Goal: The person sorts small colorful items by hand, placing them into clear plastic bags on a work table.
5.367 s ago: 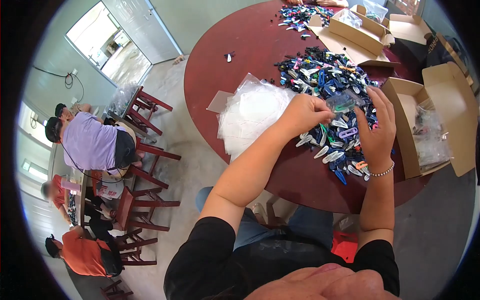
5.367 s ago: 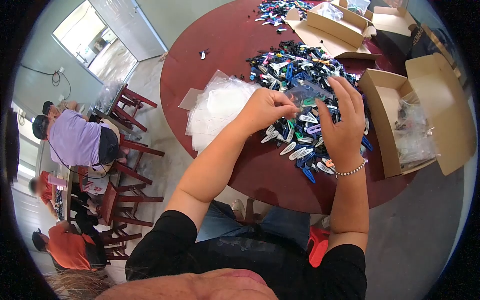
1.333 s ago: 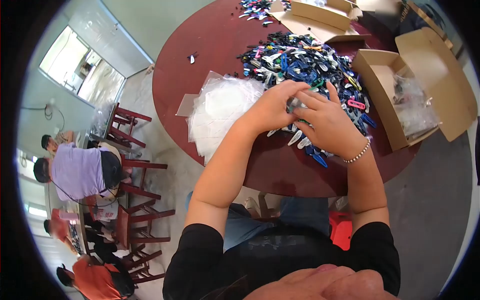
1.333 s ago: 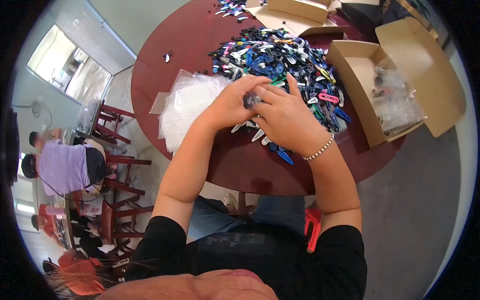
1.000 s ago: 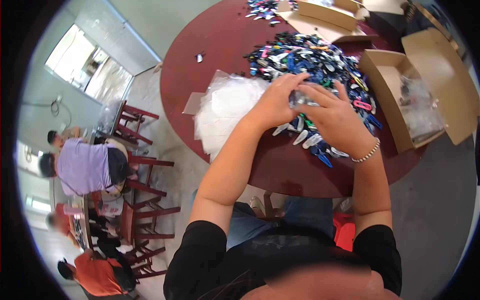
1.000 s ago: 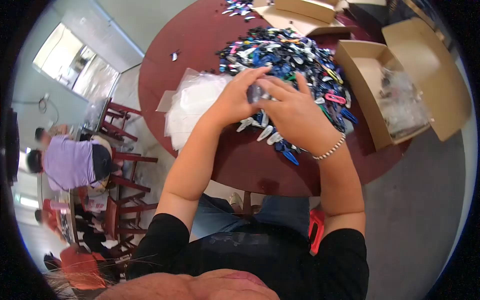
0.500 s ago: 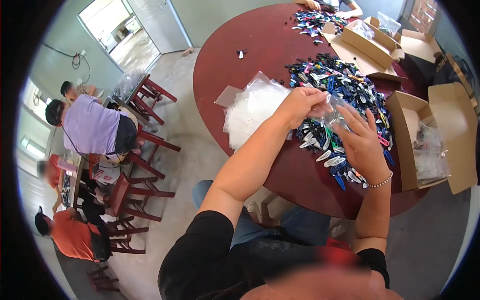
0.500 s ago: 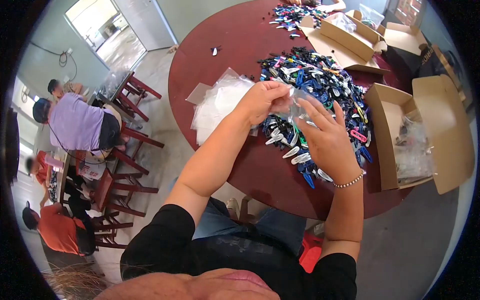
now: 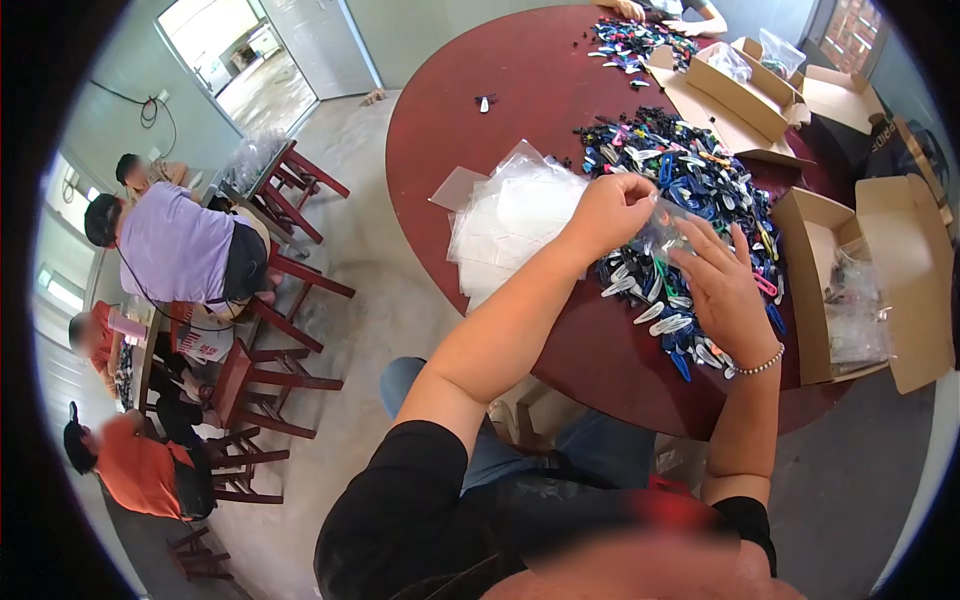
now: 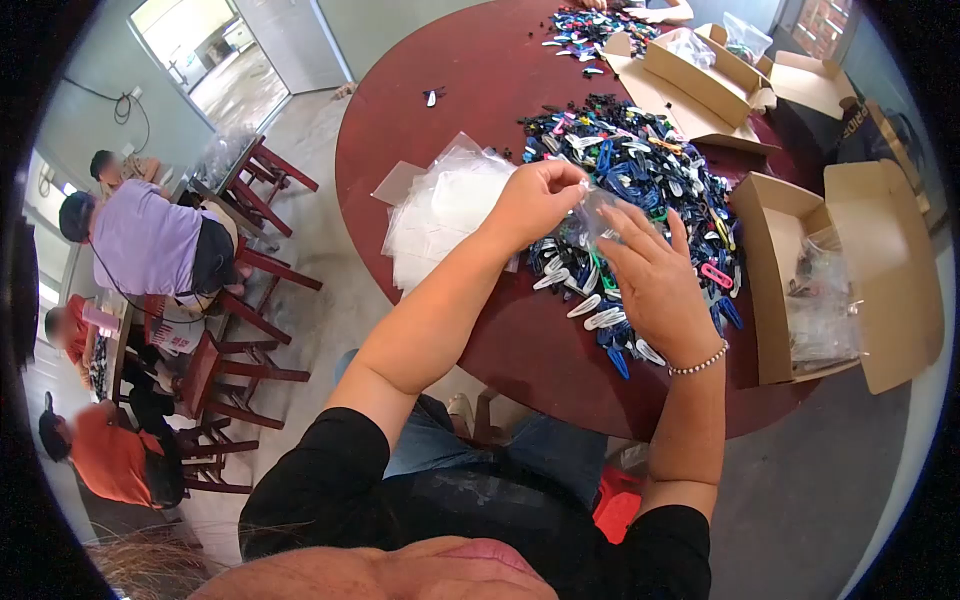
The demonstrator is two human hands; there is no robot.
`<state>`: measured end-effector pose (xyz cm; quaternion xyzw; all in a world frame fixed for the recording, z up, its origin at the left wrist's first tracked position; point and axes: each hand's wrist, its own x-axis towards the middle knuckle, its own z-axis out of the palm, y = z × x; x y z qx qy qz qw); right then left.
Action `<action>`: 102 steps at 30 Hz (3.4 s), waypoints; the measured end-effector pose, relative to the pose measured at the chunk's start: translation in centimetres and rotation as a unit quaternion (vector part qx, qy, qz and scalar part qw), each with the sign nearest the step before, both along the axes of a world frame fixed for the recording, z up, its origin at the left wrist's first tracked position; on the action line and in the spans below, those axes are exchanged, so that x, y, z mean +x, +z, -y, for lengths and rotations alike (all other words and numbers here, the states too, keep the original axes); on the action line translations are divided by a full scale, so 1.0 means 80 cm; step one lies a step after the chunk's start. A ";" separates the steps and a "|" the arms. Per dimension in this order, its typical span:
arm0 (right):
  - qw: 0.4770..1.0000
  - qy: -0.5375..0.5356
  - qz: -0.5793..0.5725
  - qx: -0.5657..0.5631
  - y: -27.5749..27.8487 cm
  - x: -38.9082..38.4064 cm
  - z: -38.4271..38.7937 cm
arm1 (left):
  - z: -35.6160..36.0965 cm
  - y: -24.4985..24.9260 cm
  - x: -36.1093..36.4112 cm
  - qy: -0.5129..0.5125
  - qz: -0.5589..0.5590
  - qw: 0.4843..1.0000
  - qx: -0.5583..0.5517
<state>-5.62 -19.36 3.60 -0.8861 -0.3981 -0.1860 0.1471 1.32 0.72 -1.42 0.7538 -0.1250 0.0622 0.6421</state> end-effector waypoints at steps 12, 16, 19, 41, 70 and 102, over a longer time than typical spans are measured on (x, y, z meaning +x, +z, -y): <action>1.000 0.011 0.000 -0.014 0.006 -0.009 0.003 | 0.018 0.008 -0.020 -0.100 0.315 0.925 0.187; 1.000 0.011 0.021 -0.010 0.006 -0.011 0.003 | 0.019 0.011 -0.019 -0.098 0.316 0.926 0.180; 0.999 0.011 0.039 0.001 -0.007 -0.005 0.006 | 0.022 0.008 -0.020 -0.104 0.270 0.940 0.181; 0.999 0.003 -0.034 0.021 -0.012 -0.001 0.008 | 0.023 0.006 -0.018 -0.155 0.254 0.935 0.192; 0.896 -0.430 -0.076 0.082 -0.117 0.128 0.177 | 0.010 0.005 -0.013 -0.098 0.110 0.974 0.170; 0.887 -0.304 -0.253 0.236 -0.072 0.106 0.151 | 0.012 0.001 -0.013 -0.116 0.085 0.978 0.149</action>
